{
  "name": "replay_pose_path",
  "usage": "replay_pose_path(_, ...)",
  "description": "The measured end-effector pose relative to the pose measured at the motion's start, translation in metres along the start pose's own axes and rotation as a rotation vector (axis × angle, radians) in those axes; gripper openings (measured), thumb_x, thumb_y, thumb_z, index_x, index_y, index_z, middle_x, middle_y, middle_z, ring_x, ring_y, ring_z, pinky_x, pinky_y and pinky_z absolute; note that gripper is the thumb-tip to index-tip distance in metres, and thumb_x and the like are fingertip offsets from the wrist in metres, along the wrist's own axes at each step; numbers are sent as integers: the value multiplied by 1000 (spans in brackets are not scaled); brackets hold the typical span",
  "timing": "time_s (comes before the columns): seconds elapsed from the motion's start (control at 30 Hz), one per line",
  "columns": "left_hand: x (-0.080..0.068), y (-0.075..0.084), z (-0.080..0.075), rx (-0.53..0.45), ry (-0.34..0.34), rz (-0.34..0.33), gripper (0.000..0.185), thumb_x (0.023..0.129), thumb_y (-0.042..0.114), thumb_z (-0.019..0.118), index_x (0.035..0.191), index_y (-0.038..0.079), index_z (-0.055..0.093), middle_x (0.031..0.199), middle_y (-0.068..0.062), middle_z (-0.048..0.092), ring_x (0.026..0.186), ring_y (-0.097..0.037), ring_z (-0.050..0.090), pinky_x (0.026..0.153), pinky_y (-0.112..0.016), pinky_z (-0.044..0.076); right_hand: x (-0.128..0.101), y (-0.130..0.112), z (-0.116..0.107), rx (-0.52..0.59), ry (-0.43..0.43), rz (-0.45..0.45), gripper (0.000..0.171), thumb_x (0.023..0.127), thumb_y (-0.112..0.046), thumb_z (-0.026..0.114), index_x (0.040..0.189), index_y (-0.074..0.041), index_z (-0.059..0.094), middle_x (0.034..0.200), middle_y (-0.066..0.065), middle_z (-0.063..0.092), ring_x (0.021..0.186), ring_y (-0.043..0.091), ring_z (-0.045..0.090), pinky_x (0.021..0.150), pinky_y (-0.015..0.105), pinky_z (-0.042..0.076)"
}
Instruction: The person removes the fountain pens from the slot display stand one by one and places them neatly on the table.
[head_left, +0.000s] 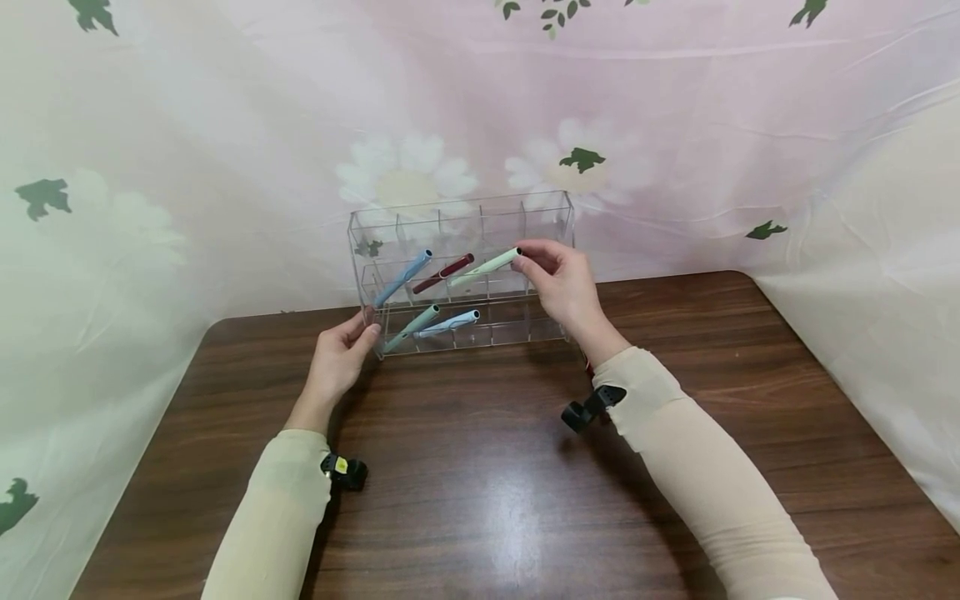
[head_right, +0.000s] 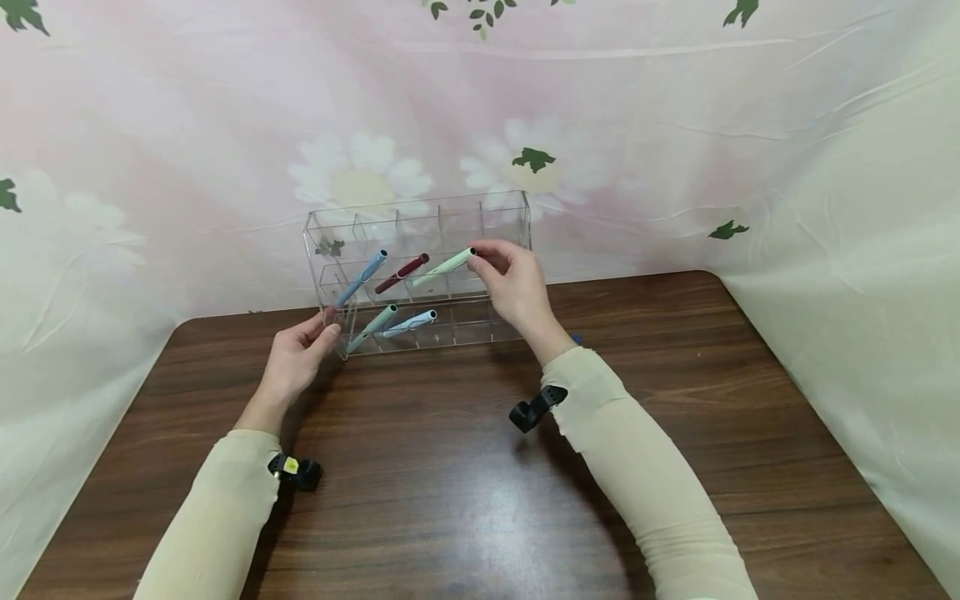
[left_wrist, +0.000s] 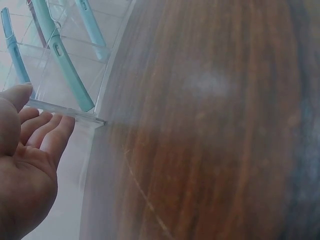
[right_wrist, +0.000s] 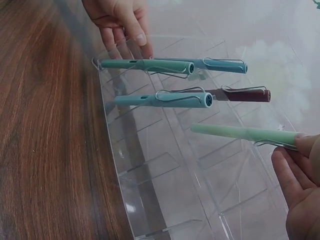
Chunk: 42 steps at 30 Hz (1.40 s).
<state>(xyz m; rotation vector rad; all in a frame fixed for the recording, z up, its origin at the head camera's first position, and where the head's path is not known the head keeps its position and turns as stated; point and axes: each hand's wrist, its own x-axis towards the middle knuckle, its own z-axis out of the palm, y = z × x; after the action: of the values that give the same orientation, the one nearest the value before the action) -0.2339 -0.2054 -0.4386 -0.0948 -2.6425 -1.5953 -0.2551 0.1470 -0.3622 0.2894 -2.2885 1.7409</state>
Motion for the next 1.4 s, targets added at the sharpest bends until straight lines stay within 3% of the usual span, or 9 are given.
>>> replay_pose_path(0.27,-1,3,-1,-30,-7,-6,50,112,24,61,158,6,53,151,-19,63,135,-30,65,100,-14,54,-1,-6,-5,39,62,-50,30,104,-8,72,130,7,73,116,29,78,88,-5,73,85,16,58)
replay_pose_path(0.67,1,0,0,-20,-5,-2,51,113,24,60,159,6,52,152,-19,62,136,-30,65,100,-13,54,-5,-19,-19,114,144,-93,31,105,-6,71,131,9,71,122,27,77,90,-4,76,91,19,60)
replay_pose_path(0.77,0,0,0,-27,-4,-3,50,113,24,61,159,6,52,152,-19,62,136,-31,64,95,-6,51,-6,-22,-23,155,169,-133,30,104,-3,70,130,13,70,116,19,80,90,-1,77,92,21,62)
replay_pose_path(0.97,-2,2,-1,-37,-4,-4,50,112,23,61,158,5,52,151,-19,62,135,-31,64,89,-2,49,-6,-26,-32,209,199,-193,29,103,1,70,128,16,69,102,-13,79,90,2,78,93,24,63)
replay_pose_path(1.23,-1,3,-1,-31,-12,-8,51,113,25,60,160,7,50,153,-18,60,136,-30,64,91,-3,50,-10,-28,-41,200,235,-191,29,105,-5,70,130,9,72,100,-16,79,90,5,78,94,24,62)
replay_pose_path(1.4,-1,3,-2,-26,-16,-9,52,113,26,59,160,7,50,154,-18,60,138,-30,63,92,-4,50,-12,-29,-47,222,258,-198,29,104,-4,70,129,11,72,97,-15,80,88,6,78,93,24,62)
